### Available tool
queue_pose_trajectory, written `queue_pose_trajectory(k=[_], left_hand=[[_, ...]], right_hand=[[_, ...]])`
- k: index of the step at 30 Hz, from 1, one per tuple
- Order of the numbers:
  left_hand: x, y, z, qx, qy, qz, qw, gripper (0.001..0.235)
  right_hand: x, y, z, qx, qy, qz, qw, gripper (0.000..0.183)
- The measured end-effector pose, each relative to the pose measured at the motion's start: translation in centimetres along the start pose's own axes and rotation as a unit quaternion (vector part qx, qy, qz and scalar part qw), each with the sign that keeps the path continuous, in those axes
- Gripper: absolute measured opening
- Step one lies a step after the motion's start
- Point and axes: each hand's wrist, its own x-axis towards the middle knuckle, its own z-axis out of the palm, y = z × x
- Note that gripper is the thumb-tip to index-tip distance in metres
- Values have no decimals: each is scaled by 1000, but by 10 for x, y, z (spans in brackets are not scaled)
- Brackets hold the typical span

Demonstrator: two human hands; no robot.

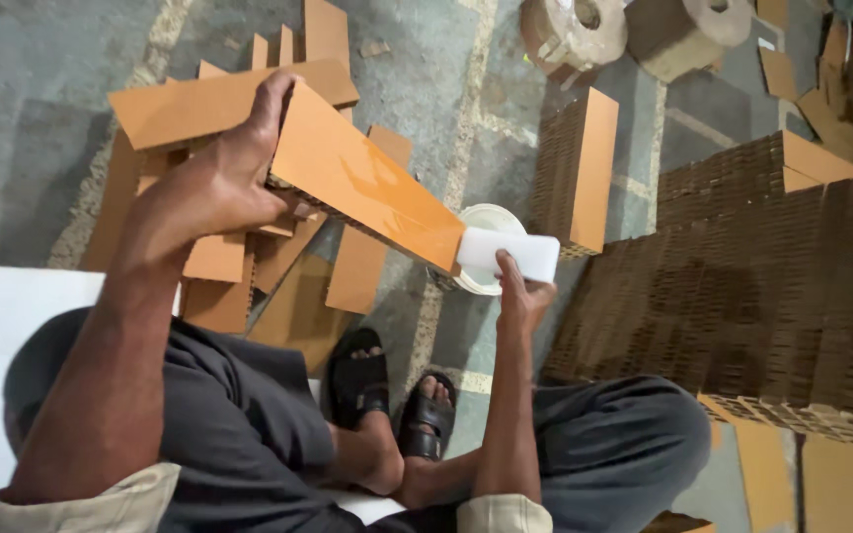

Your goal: The person applies adhesive to cardboard strips using a sponge and then assembles them into a honeycomb structure.

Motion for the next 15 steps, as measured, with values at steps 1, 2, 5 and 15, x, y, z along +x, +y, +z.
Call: queue_pose_trajectory(k=[1, 2, 5, 15], left_hand=[[-1, 0, -2, -24, 8, 36, 999, 117], [-1, 2, -2, -18, 8, 39, 999, 117], [-4, 15, -5, -4, 22, 52, 998, 112], [-4, 28, -10, -65, -48, -80, 994, 111]], right_hand=[[-3, -1, 5, 43, 24, 44, 998, 31], [-9, -6, 11, 49, 25, 44, 998, 31], [-39, -45, 42, 138, 3, -24, 990, 38], [-74, -187, 147, 67, -97, -29, 993, 18]])
